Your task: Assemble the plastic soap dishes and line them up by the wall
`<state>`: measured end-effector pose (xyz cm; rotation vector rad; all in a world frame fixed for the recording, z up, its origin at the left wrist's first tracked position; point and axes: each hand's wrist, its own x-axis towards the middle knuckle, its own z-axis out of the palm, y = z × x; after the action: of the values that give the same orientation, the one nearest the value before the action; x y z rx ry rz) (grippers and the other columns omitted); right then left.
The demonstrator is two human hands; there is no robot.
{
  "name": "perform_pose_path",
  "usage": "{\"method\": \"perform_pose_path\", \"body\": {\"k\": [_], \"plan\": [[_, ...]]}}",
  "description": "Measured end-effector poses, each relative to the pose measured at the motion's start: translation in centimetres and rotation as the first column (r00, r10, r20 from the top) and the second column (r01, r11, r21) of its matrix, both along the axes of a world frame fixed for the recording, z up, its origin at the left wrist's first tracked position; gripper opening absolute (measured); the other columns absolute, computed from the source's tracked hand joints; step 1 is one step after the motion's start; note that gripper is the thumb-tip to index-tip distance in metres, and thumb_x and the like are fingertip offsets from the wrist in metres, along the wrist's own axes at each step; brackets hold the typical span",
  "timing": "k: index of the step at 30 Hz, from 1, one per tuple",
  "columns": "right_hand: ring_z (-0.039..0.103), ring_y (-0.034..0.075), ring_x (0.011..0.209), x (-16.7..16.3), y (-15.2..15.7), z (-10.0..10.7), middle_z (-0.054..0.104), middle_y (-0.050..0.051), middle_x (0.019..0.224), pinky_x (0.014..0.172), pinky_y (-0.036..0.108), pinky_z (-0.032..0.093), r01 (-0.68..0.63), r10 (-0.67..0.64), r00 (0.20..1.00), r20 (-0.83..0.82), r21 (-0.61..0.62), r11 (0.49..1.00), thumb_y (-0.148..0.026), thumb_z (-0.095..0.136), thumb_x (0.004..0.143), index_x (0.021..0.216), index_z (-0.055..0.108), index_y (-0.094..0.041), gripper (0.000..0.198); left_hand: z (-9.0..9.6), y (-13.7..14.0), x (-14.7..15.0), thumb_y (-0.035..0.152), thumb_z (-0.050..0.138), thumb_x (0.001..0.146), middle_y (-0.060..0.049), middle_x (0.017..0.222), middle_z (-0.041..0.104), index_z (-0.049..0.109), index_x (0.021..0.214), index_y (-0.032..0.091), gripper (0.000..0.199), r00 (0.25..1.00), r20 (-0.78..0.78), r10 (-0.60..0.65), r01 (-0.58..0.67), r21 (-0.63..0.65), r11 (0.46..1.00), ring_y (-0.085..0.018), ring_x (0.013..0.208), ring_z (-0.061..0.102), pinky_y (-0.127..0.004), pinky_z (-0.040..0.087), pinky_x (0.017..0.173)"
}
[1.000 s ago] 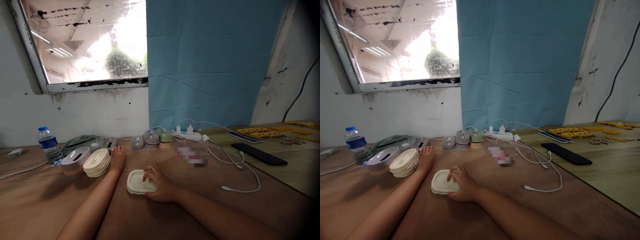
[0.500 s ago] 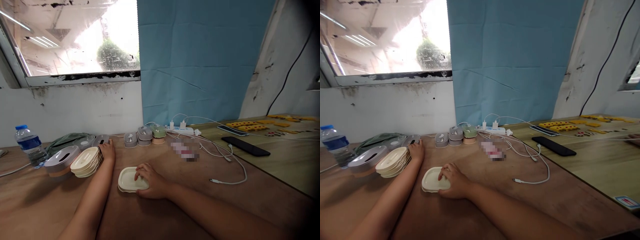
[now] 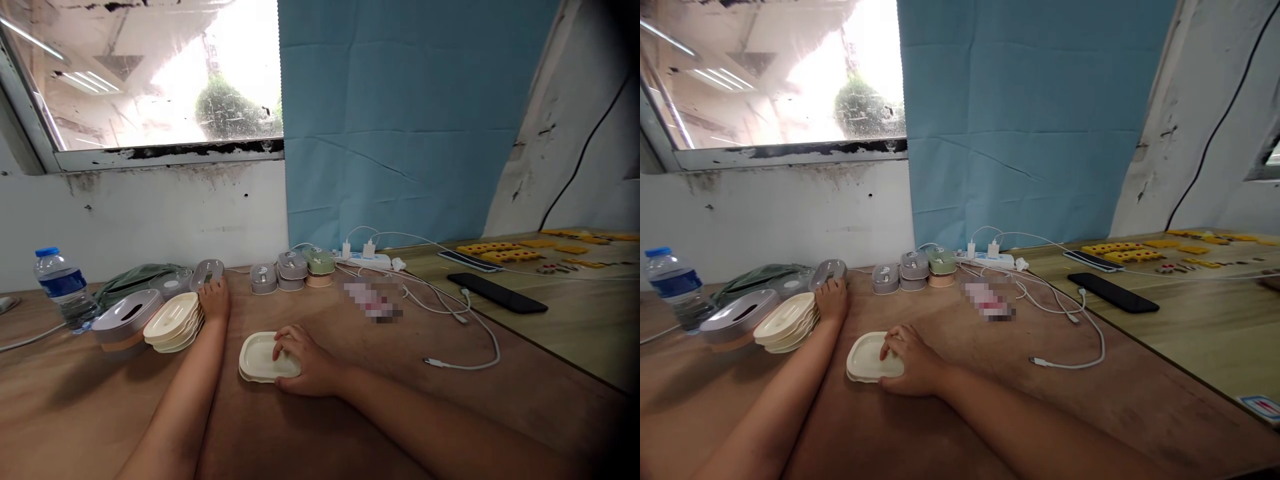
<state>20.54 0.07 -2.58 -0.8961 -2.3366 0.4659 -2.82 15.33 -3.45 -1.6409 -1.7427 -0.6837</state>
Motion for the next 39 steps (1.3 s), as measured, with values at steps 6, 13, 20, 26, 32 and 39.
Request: {"method": "perform_pose_path", "body": {"k": [6,13,20,26,32,39], "plan": [[0.04,0.022,0.105,0.0,-0.1,0.0,0.042,0.006,0.108,0.092,0.033,0.033,0.001,-0.001,1.0,-0.004,-0.007,1.0,-0.025,0.07,0.06,0.089,0.053,-0.02,0.034,0.5,-0.7,0.7,0.016,0.026,0.087,-0.015,0.091,0.053,0.053,0.105,0.011,0.032,0.988,0.008,-0.154,0.152,0.101,0.983,-0.027,0.09,0.048,-0.044,0.032,0.084],[0.041,0.019,0.105,0.6,0.4,-0.1,0.039,0.006,0.11,0.091,0.031,0.036,-0.006,0.005,0.999,-0.048,-0.033,0.999,-0.017,0.066,0.06,0.096,0.048,-0.021,0.04,0.2,-4.8,1.9,0.021,0.031,0.087,-0.012,0.088,0.05,0.049,0.097,0.012,0.022,0.937,0.098,-0.335,0.304,0.239,0.922,-0.023,0.085,0.047,-0.038,0.037,0.077],[0.033,0.025,0.116,1.1,0.6,0.5,0.035,0.008,0.118,0.099,0.039,0.028,0.169,-0.13,0.965,-0.228,0.161,0.972,-0.014,0.06,0.061,0.11,0.04,-0.022,0.054,0.2,-10.4,0.8,0.016,0.038,0.084,-0.006,0.09,0.051,0.043,0.089,0.018,0.008,0.715,0.07,-0.696,0.671,0.209,0.711,-0.019,0.088,0.05,-0.032,0.041,0.073],[0.028,0.027,0.122,1.6,0.5,1.3,0.03,0.01,0.127,0.101,0.043,0.025,0.249,-0.177,0.942,-0.287,0.238,0.939,-0.017,0.059,0.061,0.118,0.034,-0.025,0.063,1.0,-13.6,-0.2,0.011,0.037,0.085,-0.007,0.099,0.053,0.04,0.099,0.02,0.017,0.475,0.149,-0.867,0.879,-0.054,0.473,-0.017,0.094,0.049,-0.032,0.041,0.08],[0.018,0.027,0.128,2.3,1.8,0.4,0.018,0.01,0.136,0.103,0.042,0.022,0.133,-0.127,0.981,-0.149,0.031,0.991,-0.024,0.066,0.059,0.126,0.034,-0.024,0.075,1.4,-13.8,0.2,0.009,0.033,0.085,-0.007,0.102,0.054,0.042,0.1,0.02,0.021,0.402,0.165,-0.901,0.899,-0.258,0.354,-0.017,0.096,0.047,-0.034,0.037,0.086],[0.037,0.025,0.117,3.2,2.8,-0.3,0.039,0.009,0.127,0.099,0.041,0.029,0.001,-0.02,0.995,-0.102,-0.179,0.984,-0.027,0.071,0.058,0.123,0.04,-0.021,0.073,1.8,-14.3,0.8,0.009,0.03,0.085,-0.009,0.101,0.055,0.044,0.104,0.019,0.026,0.387,0.2,-0.9,0.884,-0.356,0.301,-0.016,0.095,0.049,-0.036,0.035,0.089]]}}
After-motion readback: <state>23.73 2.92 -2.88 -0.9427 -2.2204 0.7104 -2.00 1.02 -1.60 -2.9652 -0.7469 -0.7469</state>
